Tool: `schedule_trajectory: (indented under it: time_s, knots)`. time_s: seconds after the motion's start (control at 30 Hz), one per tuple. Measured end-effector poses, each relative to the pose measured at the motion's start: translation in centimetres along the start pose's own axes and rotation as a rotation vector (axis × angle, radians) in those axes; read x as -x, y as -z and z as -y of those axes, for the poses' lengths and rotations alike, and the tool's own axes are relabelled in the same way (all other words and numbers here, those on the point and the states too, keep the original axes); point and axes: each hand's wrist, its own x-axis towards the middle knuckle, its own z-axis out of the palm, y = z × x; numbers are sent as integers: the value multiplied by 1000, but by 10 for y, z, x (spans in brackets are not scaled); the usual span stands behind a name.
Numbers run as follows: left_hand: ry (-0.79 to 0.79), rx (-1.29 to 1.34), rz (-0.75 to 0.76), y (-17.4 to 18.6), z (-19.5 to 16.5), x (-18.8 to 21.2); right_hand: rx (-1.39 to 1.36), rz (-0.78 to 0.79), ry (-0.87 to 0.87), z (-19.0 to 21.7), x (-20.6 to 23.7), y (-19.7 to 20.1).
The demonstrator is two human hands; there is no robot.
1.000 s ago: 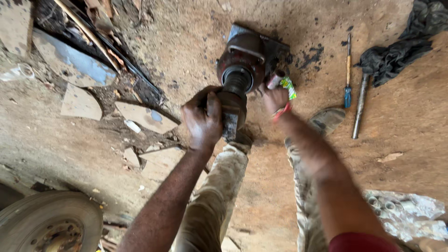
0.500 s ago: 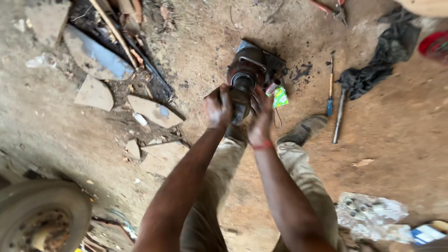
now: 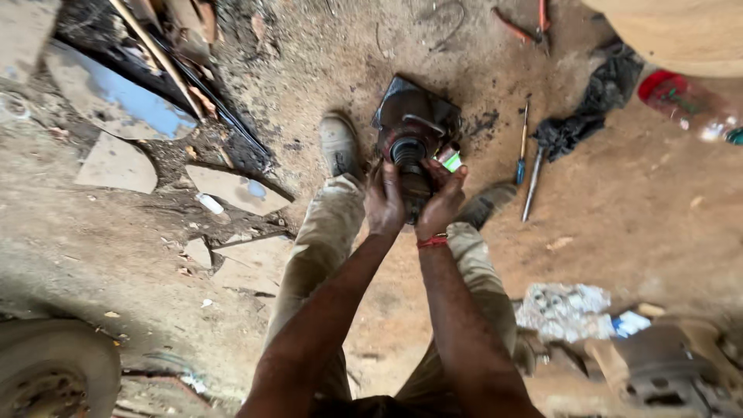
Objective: The person applies a dark substance to a cylindrical mechanical part using a brush, then inserts and adjusts a metal spring and a square metal block. The person repeatedly manipulates the spring and block by hand, rotating and pressing them into place.
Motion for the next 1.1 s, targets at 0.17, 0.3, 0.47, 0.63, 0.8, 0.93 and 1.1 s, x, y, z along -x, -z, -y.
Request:
schedule_trajectory:
  time_s: [0.17,0.3,0.47,0.63,0.8,0.93,1.1]
  knots:
    - [339,121,21,7,-3,-18,-14,-51,-40,-2,4,-12]
    - [199,-34,-25,11,-9,-14,93,-78,-52,8,15,-15]
    - [90,0,-70,8,-7,-10,98,-67,27,3,14,-16]
    - [110,-54,-44,-4,0,-12,102,-18,111,-5,6,-10]
    - [-8,-33,-127,-3,-10,-6,23,-25,68,6,4,-10]
    - [54,-43,-113,-2,-19,-7,91,-22,92,18,7,-17]
    - [66,-46,-112,-1,-19,-8,109,-6,62,21,7,-20]
